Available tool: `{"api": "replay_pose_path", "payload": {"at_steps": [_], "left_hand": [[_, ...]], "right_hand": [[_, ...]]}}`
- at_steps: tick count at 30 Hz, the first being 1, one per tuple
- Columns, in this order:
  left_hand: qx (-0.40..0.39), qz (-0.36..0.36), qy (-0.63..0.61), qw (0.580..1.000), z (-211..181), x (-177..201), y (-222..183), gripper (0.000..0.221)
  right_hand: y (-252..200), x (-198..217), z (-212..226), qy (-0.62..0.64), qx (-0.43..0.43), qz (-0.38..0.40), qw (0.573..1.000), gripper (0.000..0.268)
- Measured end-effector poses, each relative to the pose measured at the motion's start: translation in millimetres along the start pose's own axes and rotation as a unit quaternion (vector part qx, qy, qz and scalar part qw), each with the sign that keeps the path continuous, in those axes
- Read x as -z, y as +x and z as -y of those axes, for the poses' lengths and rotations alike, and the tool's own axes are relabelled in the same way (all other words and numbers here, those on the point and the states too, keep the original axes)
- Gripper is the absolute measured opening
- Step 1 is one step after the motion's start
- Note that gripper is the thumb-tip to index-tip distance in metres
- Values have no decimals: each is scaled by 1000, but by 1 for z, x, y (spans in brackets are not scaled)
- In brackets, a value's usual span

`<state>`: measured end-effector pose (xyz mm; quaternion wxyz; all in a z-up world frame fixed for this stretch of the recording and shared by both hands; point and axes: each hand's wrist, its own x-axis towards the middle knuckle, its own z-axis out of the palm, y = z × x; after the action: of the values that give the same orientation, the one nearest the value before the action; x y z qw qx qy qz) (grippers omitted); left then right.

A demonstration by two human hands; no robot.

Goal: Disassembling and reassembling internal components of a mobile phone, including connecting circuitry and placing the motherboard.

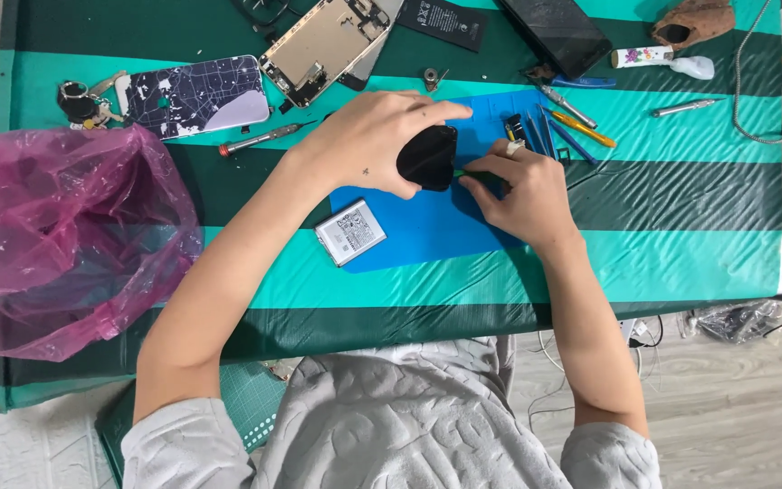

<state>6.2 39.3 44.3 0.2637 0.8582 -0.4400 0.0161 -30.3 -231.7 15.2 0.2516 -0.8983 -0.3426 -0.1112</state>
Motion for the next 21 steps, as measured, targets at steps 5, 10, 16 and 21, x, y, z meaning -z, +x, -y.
{"api": "replay_pose_path", "payload": {"at_steps": [5,10,16,21], "left_hand": [[-3,-10,12,1000,-6,14,-2,94],[30,-8,-67,997,-19,47,-7,96],[-5,-71,-201,977,-10,71,-19,97],[-119,-202,-406,883,33,53,-24,70]], "right_hand": [[1,3,1,2,-6,9,1000,10],[1,6,0,10,-26,21,999,13],[-1,5,-1,7,-24,20,999,13],[2,12,8,35,-71,10,997,23]]}}
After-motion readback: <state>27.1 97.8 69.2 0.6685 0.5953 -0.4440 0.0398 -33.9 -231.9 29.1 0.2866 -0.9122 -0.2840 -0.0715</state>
